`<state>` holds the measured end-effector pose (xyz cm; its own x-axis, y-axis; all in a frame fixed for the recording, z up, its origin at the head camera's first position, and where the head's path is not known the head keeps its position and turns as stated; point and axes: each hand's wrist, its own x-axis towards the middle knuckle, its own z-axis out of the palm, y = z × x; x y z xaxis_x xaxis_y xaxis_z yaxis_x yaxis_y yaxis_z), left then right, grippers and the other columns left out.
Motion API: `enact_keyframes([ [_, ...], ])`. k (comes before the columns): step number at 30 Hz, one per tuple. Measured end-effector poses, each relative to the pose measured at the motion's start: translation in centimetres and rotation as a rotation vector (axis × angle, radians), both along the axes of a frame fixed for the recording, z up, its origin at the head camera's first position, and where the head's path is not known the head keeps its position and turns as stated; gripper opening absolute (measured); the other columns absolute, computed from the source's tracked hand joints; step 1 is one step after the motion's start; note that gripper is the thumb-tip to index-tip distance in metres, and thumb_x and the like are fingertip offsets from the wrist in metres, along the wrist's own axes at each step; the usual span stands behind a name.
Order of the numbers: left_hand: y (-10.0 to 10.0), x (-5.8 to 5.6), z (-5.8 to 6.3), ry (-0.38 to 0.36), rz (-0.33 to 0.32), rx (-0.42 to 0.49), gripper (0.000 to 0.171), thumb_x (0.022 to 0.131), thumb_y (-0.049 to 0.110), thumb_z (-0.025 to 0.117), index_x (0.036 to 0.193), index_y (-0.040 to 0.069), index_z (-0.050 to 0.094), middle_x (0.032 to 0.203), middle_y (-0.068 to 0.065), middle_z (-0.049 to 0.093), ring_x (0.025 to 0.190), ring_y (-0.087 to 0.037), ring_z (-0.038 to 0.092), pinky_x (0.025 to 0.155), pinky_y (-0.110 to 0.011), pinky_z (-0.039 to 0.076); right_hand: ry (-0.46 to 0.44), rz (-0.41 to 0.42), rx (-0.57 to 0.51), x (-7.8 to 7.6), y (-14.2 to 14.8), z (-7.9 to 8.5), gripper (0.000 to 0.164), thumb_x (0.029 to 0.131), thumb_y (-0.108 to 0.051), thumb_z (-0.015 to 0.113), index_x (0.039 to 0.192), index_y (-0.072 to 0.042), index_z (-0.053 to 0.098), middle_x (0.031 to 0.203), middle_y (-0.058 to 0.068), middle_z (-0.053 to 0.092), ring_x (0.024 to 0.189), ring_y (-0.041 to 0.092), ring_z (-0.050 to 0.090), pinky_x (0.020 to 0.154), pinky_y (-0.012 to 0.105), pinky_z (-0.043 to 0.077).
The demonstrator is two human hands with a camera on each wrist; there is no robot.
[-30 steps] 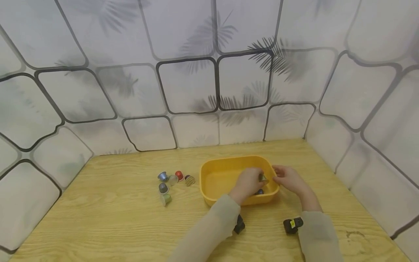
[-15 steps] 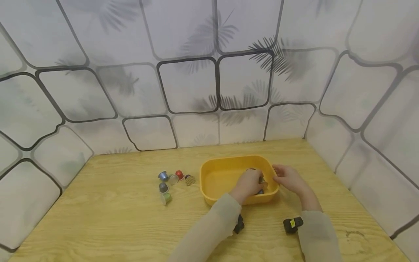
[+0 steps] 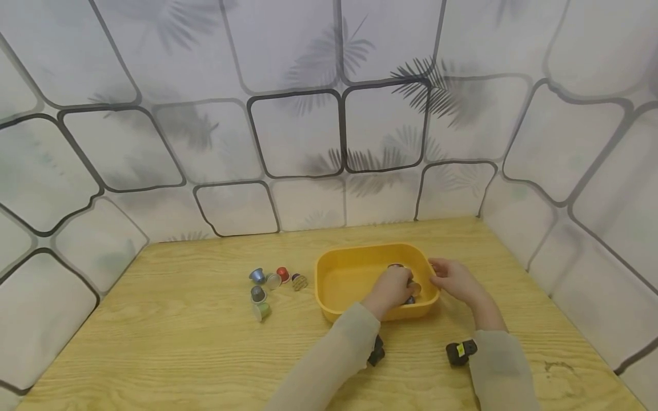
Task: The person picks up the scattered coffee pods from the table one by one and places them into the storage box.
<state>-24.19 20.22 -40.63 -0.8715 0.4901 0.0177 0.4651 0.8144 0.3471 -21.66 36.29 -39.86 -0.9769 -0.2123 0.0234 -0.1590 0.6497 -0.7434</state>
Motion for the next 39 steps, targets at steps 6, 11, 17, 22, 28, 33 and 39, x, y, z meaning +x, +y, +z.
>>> enact_keyframes([
  [6, 0.04, 0.04, 0.04, -0.054, 0.029, 0.025, 0.018, 0.087, 0.024, 0.057, 0.072, 0.014, 0.060, 0.060, 0.004, 0.049, 0.049, -0.009, 0.043, 0.046, -0.019, 0.036, -0.003, 0.000, -0.003, -0.08, 0.09, -0.12, 0.051, 0.090, -0.011, 0.050, 0.128, 0.017, 0.030, 0.125, 0.036, 0.036, 0.110, 0.047, 0.040, 0.083, 0.046, 0.042],
  [11, 0.01, 0.05, 0.05, -0.065, 0.037, 0.000, 0.018, 0.087, 0.024, 0.056, 0.073, 0.013, 0.059, 0.061, 0.004, 0.048, 0.052, -0.009, 0.044, 0.048, -0.020, 0.036, -0.009, 0.004, -0.006, -0.08, 0.08, -0.14, 0.052, 0.091, -0.011, 0.050, 0.129, 0.017, 0.029, 0.125, 0.036, 0.035, 0.110, 0.047, 0.040, 0.083, 0.046, 0.043],
  [17, 0.08, -0.02, -0.12, -0.012, 0.035, -0.063, 0.021, 0.088, 0.027, 0.055, 0.074, 0.013, 0.062, 0.064, 0.004, 0.052, 0.052, -0.007, 0.045, 0.049, -0.019, 0.037, -0.011, 0.006, -0.002, -0.06, 0.01, -0.11, 0.052, 0.091, -0.011, 0.050, 0.129, 0.016, 0.029, 0.125, 0.036, 0.035, 0.111, 0.047, 0.039, 0.083, 0.046, 0.043],
  [22, 0.18, -0.08, -0.18, 0.004, 0.037, -0.107, 0.020, 0.088, 0.027, 0.055, 0.075, 0.014, 0.061, 0.065, 0.004, 0.053, 0.052, -0.007, 0.045, 0.049, -0.019, 0.036, -0.011, 0.001, 0.003, -0.05, -0.01, -0.12, 0.052, 0.090, -0.012, 0.051, 0.129, 0.016, 0.029, 0.125, 0.036, 0.035, 0.111, 0.047, 0.039, 0.083, 0.047, 0.042],
  [28, 0.21, -0.04, -0.19, -0.003, 0.048, -0.108, 0.017, 0.088, 0.028, 0.055, 0.080, 0.015, 0.063, 0.070, 0.006, 0.056, 0.055, -0.005, 0.046, 0.051, -0.019, 0.038, -0.005, 0.006, 0.000, -0.04, 0.02, -0.16, 0.052, 0.090, -0.011, 0.050, 0.128, 0.017, 0.029, 0.125, 0.036, 0.035, 0.110, 0.047, 0.039, 0.083, 0.047, 0.042],
  [33, 0.15, -0.07, -0.27, 0.006, 0.044, -0.107, 0.018, 0.088, 0.028, 0.055, 0.079, 0.015, 0.063, 0.069, 0.006, 0.055, 0.054, -0.006, 0.045, 0.050, -0.019, 0.037, -0.008, 0.007, -0.004, -0.04, 0.04, -0.17, 0.052, 0.090, -0.010, 0.050, 0.128, 0.017, 0.029, 0.125, 0.036, 0.035, 0.110, 0.047, 0.039, 0.083, 0.047, 0.042],
  [39, 0.19, -0.08, -0.35, 0.001, 0.049, -0.104, 0.017, 0.089, 0.028, 0.054, 0.081, 0.015, 0.063, 0.069, 0.006, 0.055, 0.054, -0.006, 0.045, 0.050, -0.020, 0.037, -0.011, 0.002, 0.004, -0.05, 0.01, -0.10, 0.052, 0.090, -0.012, 0.050, 0.128, 0.017, 0.029, 0.125, 0.036, 0.036, 0.110, 0.047, 0.040, 0.083, 0.046, 0.042],
])
